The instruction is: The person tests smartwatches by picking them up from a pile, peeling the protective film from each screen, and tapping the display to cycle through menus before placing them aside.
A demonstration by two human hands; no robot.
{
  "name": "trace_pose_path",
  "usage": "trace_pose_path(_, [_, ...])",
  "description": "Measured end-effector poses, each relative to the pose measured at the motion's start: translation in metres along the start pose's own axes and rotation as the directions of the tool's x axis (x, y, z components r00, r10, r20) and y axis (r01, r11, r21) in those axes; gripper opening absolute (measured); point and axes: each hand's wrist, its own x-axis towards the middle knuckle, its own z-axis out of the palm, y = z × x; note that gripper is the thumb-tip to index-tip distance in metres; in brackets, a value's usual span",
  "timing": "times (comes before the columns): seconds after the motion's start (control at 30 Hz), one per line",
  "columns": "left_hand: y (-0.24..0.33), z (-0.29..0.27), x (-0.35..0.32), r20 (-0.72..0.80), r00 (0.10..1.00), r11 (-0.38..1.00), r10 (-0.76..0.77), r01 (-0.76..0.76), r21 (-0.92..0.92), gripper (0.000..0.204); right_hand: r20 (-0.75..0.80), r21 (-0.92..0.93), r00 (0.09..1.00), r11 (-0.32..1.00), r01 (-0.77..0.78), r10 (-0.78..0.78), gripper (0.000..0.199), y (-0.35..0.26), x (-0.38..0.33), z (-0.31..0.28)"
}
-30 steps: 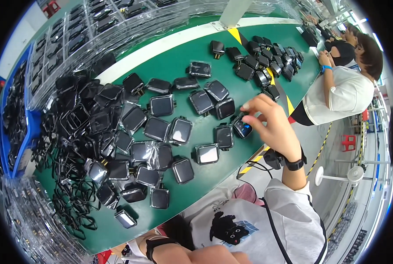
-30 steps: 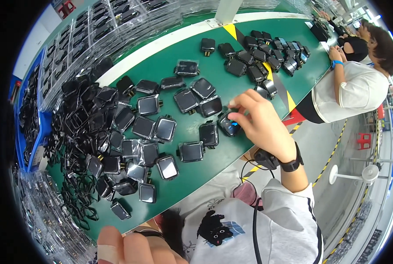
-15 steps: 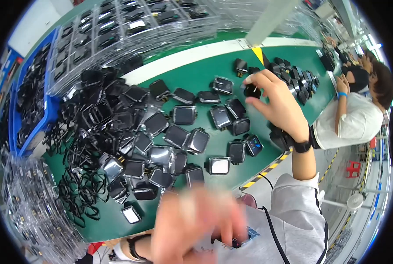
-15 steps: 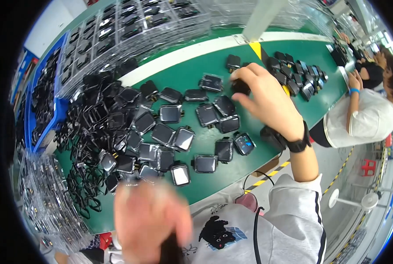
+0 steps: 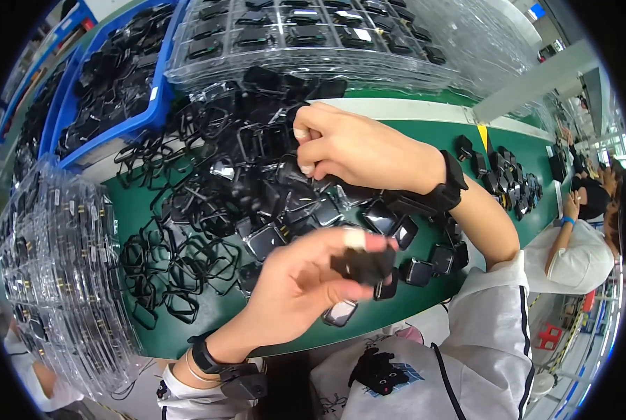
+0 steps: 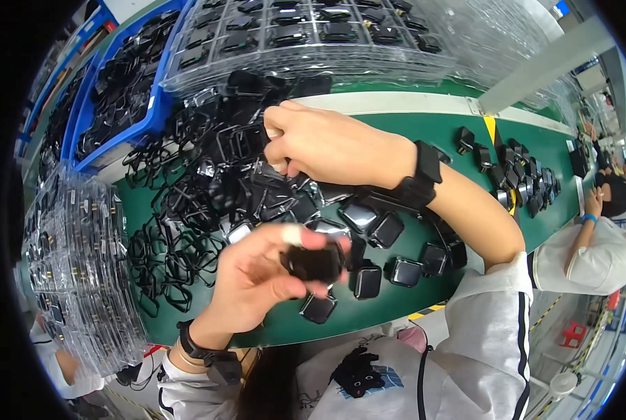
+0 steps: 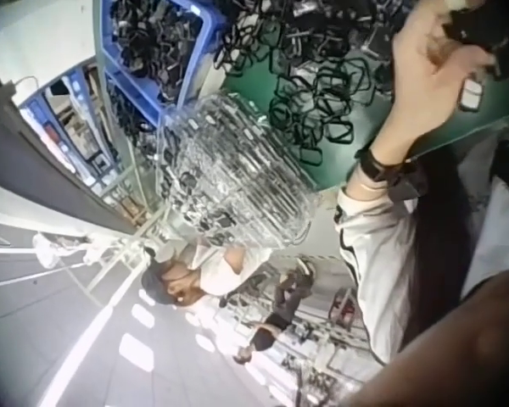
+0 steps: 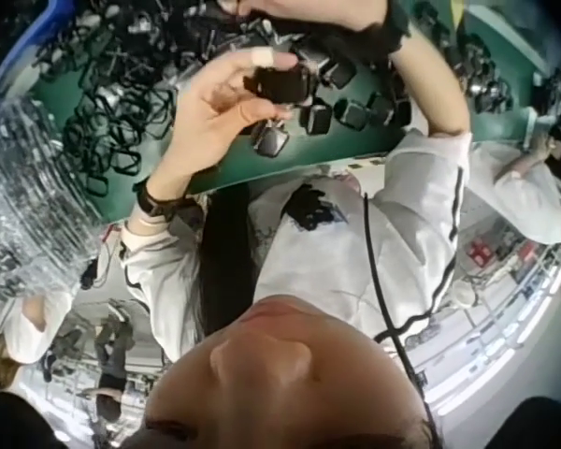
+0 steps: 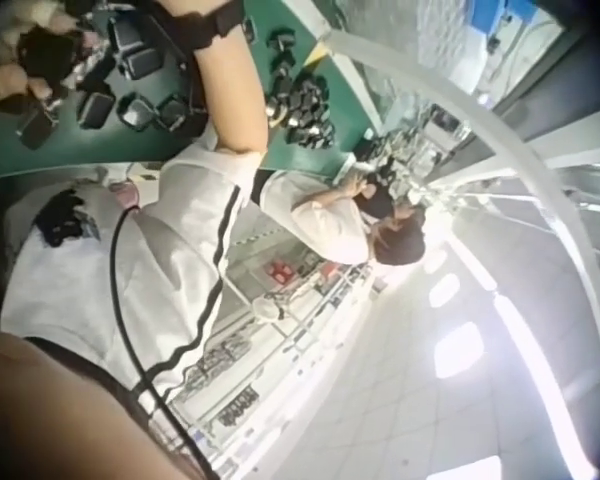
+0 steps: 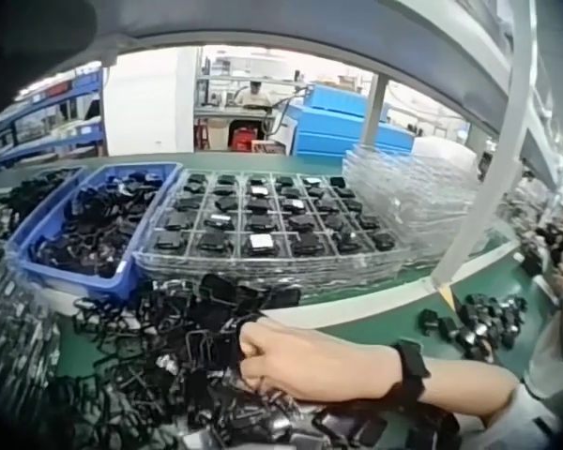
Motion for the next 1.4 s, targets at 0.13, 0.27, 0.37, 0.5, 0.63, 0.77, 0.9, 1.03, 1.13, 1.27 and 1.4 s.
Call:
trace_pose_path(0.13, [0.007, -0.014, 0.001, -0.45, 0.815, 0.931, 0.365, -0.312, 0.19, 0.043, -0.054, 0.085, 0.996, 0.994, 0.073, -0.069, 0.018, 0.003, 0.004, -0.005])
trace_pose_path(0.27, [0.018, -0.025, 0.006, -0.605, 0.673, 0.903, 0.427, -0.358, 0.238, 0.043, -0.091, 0.255, 0.996, 0.967, 0.006, 0.018, 0.014, -0.001, -0.004, -0.015])
trace_pose_path(0.37, [0.015, -0.028, 0.007, -0.616, 0.665, 0.906, 0.422, -0.335, 0.258, 0.044, -0.175, 0.298, 0.96, 0.941, -0.16, 0.219, 0.008, -0.011, -0.01, -0.017])
trace_pose_path(0.5, [0.008, -0.027, 0.006, -0.549, 0.747, 0.922, 0.375, -0.363, 0.136, 0.05, -0.074, 0.681, 0.881, 0.668, -0.298, 0.468, 0.007, -0.04, -0.011, -0.015])
trace_pose_path(0.63, [-0.003, -0.021, 0.002, -0.38, 0.853, 0.928, 0.358, -0.369, 0.048, 0.054, -0.276, 0.685, 0.865, 0.717, -0.128, 0.418, 0.009, -0.058, -0.012, 0.001])
trace_pose_path(0.77, [-0.004, -0.006, 0.0, -0.468, 0.821, 0.926, 0.327, -0.377, -0.014, 0.048, -0.33, 0.626, 0.822, 0.759, -0.178, 0.465, 0.009, -0.071, -0.016, 0.014])
trace_pose_path(0.9, [-0.009, -0.005, -0.003, -0.492, 0.797, 0.908, 0.349, -0.418, -0.033, 0.043, -0.327, 0.597, 0.858, 0.79, -0.138, 0.397, 0.011, -0.068, -0.026, 0.022])
trace_pose_path(1.03, [-0.01, -0.01, -0.004, -0.412, 0.85, 0.926, 0.329, -0.376, -0.037, 0.04, -0.313, 0.697, 0.872, 0.715, -0.059, 0.378, 0.016, -0.064, -0.031, 0.022])
trace_pose_path(1.13, [-0.012, -0.01, -0.003, -0.45, 0.835, 0.924, 0.317, -0.378, -0.051, 0.04, -0.128, 0.929, 0.905, 0.368, -0.033, 0.406, 0.024, -0.055, -0.031, 0.02])
trace_pose_path(1.27, [-0.006, -0.02, 0.001, -0.521, 0.764, 0.918, 0.381, -0.381, 0.112, 0.037, -0.128, 0.468, 0.881, 0.811, -0.351, 0.455, 0.016, -0.021, -0.019, -0.008])
trace_pose_path(1.4, [-0.001, -0.024, 0.004, -0.614, 0.704, 0.926, 0.357, -0.352, 0.135, 0.037, -0.249, 0.07, 0.869, 0.903, -0.424, 0.427, 0.024, 0.013, -0.018, -0.008])
